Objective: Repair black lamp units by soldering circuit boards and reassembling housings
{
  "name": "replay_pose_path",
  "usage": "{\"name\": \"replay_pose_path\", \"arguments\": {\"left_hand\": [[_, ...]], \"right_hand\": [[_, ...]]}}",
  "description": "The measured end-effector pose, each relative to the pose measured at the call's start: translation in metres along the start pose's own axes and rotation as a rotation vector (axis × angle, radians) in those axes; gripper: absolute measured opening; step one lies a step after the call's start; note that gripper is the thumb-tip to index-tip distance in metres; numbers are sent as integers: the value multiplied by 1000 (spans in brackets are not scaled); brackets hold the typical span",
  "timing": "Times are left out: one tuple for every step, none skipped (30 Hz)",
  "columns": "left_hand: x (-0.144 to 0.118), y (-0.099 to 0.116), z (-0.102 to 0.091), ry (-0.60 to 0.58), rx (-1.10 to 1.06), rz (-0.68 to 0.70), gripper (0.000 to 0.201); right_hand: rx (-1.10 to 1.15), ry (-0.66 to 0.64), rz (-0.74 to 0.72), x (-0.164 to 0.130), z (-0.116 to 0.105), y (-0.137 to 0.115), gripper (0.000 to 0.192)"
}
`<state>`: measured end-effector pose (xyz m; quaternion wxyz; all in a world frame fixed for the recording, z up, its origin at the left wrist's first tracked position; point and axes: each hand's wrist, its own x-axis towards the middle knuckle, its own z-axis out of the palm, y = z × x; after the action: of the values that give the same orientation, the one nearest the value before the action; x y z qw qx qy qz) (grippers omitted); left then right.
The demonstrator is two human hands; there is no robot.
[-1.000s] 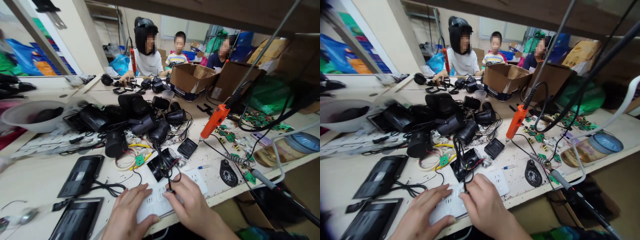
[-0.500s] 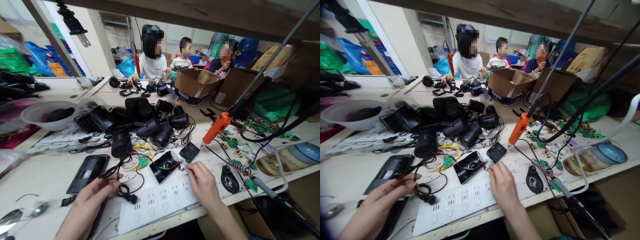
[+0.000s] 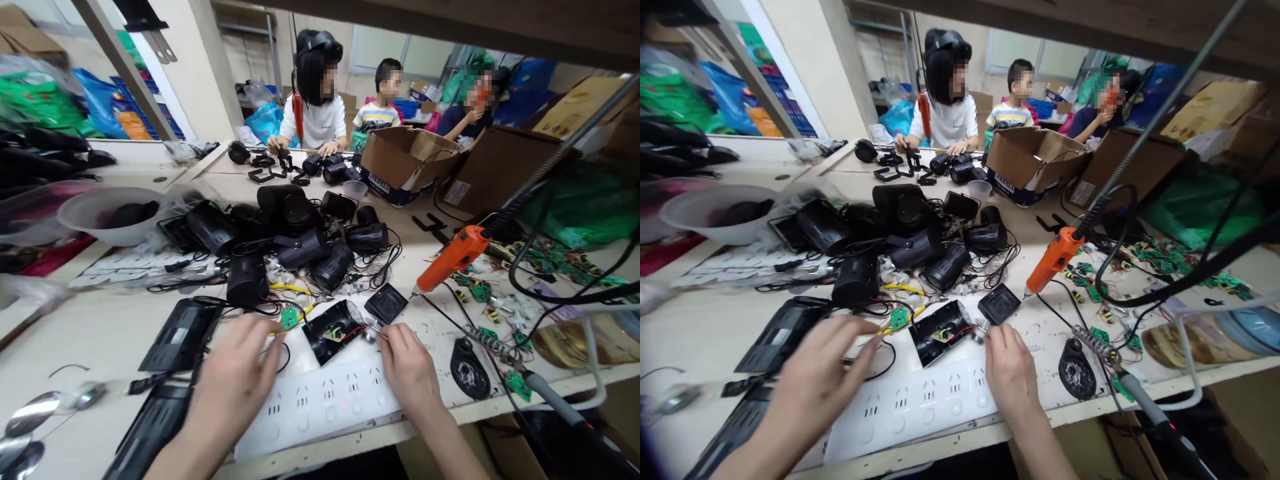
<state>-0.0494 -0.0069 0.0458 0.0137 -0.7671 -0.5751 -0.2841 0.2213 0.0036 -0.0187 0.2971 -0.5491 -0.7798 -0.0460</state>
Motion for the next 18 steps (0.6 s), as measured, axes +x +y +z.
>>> {"name": "replay_pose_path", "arguments": {"left_hand": [[4, 6, 7, -84, -58, 61, 17], [8, 11, 13, -165, -83, 103, 21], [13, 15, 19, -241, -82, 130, 26], [17, 19, 23, -311, -69, 148, 29], [21, 22, 27, -371, -47, 158, 31], [25, 24, 31, -420, -23, 164, 33], [28, 25, 33, -455, -4, 166, 33], [30, 25, 36, -476, 11, 167, 32], [31, 24, 37, -480, 19, 166, 31], [32, 23, 37, -474, 13, 168, 29], [32, 21, 36, -455, -7, 169, 28], [31, 19, 34, -426, -44, 171, 26], [30, 17, 31, -388, -96, 175, 25], [28, 14, 26, -339, -155, 175, 24], [26, 11, 21, -280, -209, 171, 22], [23, 8, 16, -212, -246, 162, 19], [19, 6, 12, -135, -260, 144, 17], [16, 3, 8, -56, -255, 118, 15]], "right_hand": [[-8, 5, 7, 0, 1, 0, 18], [-17, 10, 13, 0, 1, 1, 18], [-26, 11, 17, -1, 2, 1, 19], [-33, 10, 19, -1, 3, 1, 20], [-35, 8, 21, -1, 3, 1, 21], [-33, 7, 22, -1, 3, 1, 22], [-27, 7, 21, 0, 3, 1, 23], [-19, 13, 19, 0, 2, 0, 23], [-10, 22, 16, 0, 1, 0, 23], [-2, 35, 12, 0, -1, -1, 22], [4, 49, 3, 1, -5, -2, 21], [6, 67, -3, 2, -9, -3, 20], [7, 95, -10, 3, -13, -5, 17], [6, 130, -20, 5, -18, -7, 15], [6, 171, -32, 8, -23, -10, 12], [12, 215, -45, 11, -27, -14, 11], [29, 255, -57, 14, -30, -18, 11], [57, 284, -65, 18, -32, -23, 11]]}}
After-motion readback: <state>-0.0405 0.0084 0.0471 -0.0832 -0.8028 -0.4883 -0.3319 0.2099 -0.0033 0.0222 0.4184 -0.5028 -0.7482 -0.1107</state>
